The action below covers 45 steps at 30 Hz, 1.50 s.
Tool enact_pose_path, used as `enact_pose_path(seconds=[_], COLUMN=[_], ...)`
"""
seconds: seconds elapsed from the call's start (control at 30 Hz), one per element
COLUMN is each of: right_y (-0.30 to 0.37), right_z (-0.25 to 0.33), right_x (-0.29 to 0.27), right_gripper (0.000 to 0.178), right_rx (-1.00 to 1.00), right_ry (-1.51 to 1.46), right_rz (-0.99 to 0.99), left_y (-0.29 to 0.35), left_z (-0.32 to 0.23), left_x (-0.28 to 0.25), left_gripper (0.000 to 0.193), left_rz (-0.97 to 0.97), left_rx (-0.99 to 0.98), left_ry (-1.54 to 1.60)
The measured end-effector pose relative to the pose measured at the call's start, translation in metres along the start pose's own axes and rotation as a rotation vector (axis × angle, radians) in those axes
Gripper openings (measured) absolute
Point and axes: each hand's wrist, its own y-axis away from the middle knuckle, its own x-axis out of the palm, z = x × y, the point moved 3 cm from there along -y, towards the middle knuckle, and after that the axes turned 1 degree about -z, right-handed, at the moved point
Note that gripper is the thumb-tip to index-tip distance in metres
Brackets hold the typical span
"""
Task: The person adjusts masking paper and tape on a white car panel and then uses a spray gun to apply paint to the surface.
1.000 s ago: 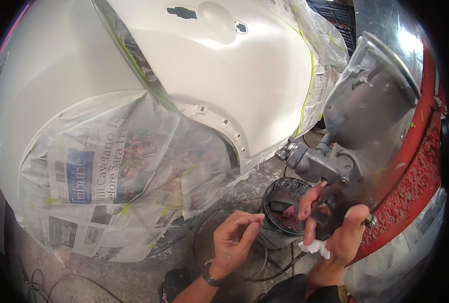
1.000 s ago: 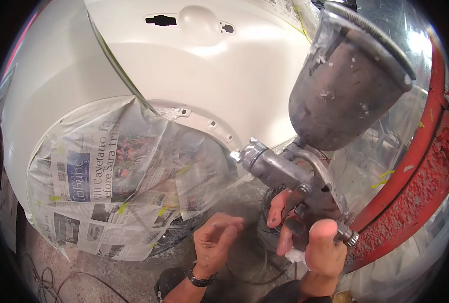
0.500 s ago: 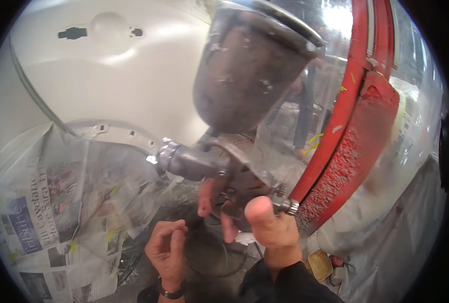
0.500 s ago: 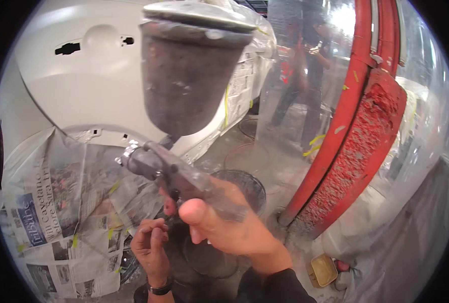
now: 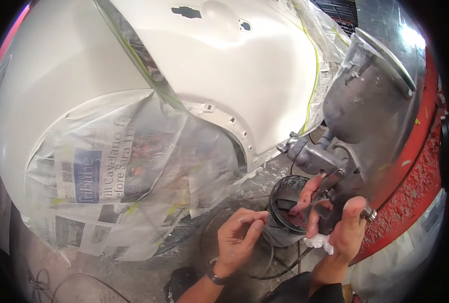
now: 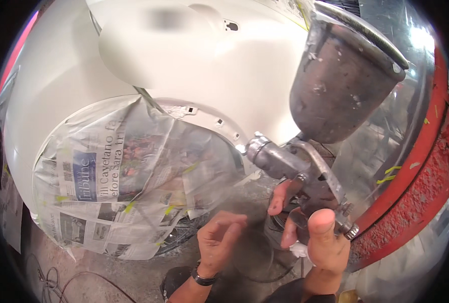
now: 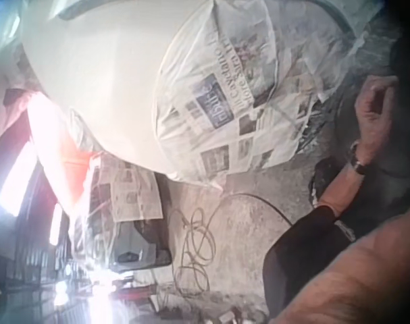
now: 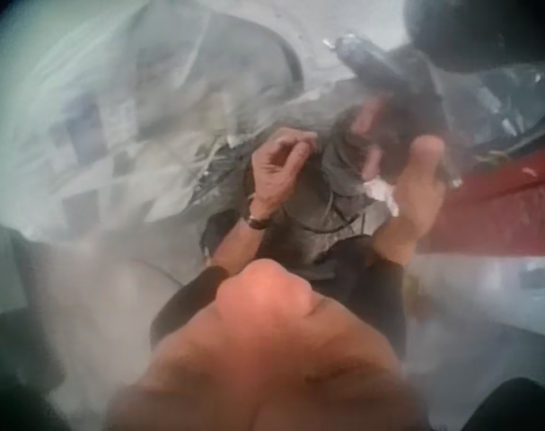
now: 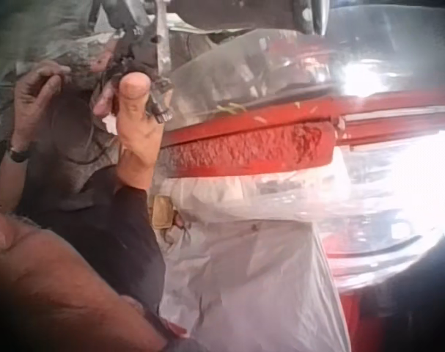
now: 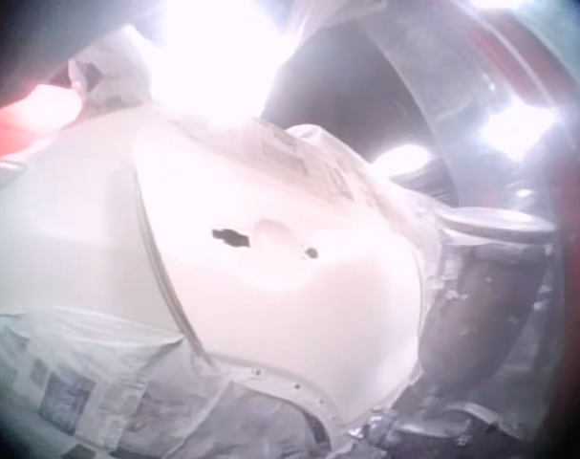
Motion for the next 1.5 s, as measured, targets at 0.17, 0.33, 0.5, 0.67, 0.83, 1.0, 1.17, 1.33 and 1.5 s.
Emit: enact_pose_path(seconds=[0.17, 0.33, 0.5, 0.67, 0.83, 1.0, 1.17, 1.33, 1.5], right_y=[-0.002, 0.003, 0.011, 0.015, 0.012, 0.009, 0.017, 0.016, 0.014], right_z=[0.003, 0.004, 0.008, 0.008, 0.008, 0.009, 0.0, 0.003, 0.0], right_x=[0.0, -0.005, -0.002, -0.004, 0.002, 0.003, 0.004, 0.013, 0.012], right_gripper=[0.09, 0.095, 0.102, 0.102, 0.1, 0.104, 0.109, 0.115, 0.112], right_rx=[-0.013, -0.095, -0.061, -0.031, -0.005, 0.028, 0.022, 0.061, 0.082], right_ry=[-0.004, 0.037, 0.012, -0.008, 0.014, 0.018, 0.021, 0.038, 0.109], right_rz=[-0.01, 0.033, 0.042, 0.059, 0.037, 0.067, -0.019, -0.048, -0.013], left_y=[0.002, 0.004, 0.003, 0.003, 0.003, 0.003, 0.004, 0.005, 0.005], left_z=[0.001, 0.004, 0.003, 0.003, 0.003, 0.002, 0.003, 0.005, 0.004], left_x=[0.0, 0.004, 0.004, 0.006, 0.005, 0.006, 0.005, 0.007, 0.008], left_gripper=[0.018, 0.018, 0.018, 0.018, 0.018, 0.018, 0.018, 0.019, 0.018], left_rz=[-0.014, -0.007, -0.004, -0.002, -0.006, 0.003, 0.001, 0.013, 0.01], left_rx=[0.005, -0.018, -0.02, -0.038, -0.054, -0.041, -0.034, -0.034, -0.032], left_ry=[0.021, 0.04, 0.027, 0.037, 0.037, 0.048, 0.046, 0.04, 0.035])
